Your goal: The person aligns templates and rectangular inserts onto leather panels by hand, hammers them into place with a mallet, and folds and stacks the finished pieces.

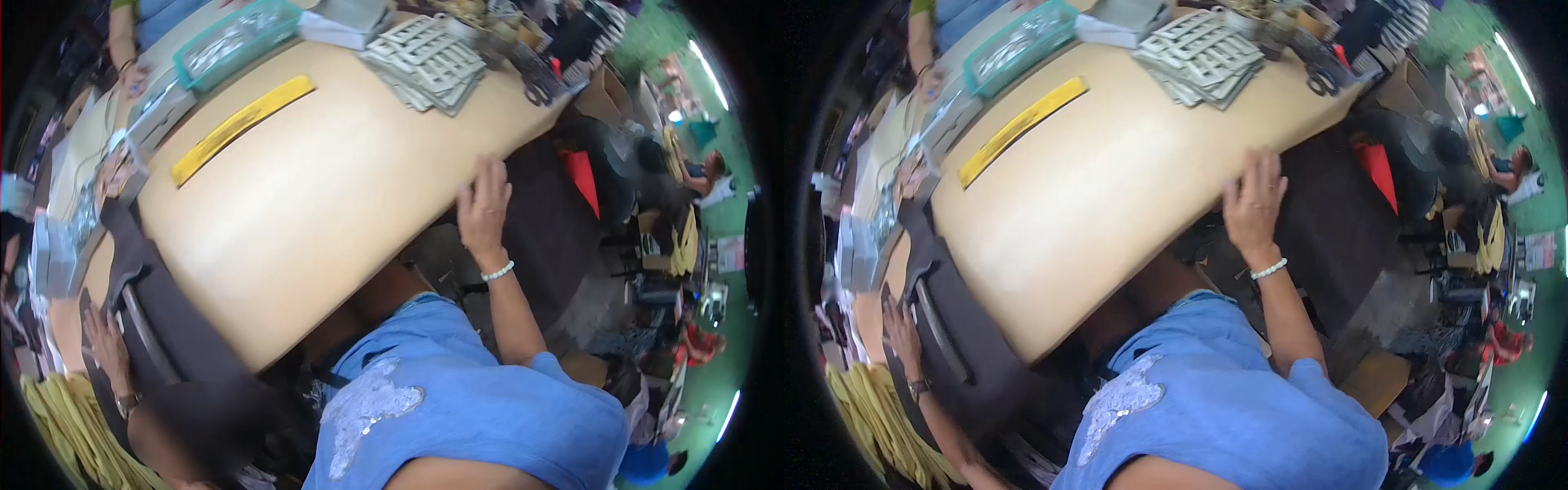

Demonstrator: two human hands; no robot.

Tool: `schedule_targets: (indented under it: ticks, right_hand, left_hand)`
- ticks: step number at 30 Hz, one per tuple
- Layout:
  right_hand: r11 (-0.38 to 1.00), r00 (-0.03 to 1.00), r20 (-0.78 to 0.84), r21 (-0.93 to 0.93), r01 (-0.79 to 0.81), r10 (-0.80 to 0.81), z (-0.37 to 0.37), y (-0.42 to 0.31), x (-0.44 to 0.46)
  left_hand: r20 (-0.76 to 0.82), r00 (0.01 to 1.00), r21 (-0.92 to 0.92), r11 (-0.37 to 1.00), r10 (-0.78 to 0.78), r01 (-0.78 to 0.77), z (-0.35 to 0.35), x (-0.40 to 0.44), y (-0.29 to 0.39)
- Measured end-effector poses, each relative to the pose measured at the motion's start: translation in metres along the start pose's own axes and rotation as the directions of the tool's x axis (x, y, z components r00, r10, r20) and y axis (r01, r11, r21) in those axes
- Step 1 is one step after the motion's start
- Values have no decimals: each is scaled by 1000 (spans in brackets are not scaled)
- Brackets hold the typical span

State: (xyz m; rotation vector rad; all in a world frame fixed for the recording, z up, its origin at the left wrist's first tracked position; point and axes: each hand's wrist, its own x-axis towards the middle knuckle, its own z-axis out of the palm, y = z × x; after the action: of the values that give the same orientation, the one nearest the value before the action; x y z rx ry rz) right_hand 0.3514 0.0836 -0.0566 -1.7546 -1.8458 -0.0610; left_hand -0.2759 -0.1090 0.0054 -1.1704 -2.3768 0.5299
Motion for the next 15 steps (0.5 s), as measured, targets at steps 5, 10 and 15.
schedule_targets:
  ticks: [5,10,15]
  right_hand:
    - [933,948,-53,-168,-317,313,32,126,3]
    - [951,968,77,-220,-218,239,53,171,17]
    - [969,970,48,-84,-234,238,62,177,11]
  left_hand:
    - [-359,933,-92,996,-31,-2,-64,4,29]
    - [-384,923,-425,892,-24,-153,-167,-63,133]
    - [-261,965,-747,625,33,-224,-208,-114,240]
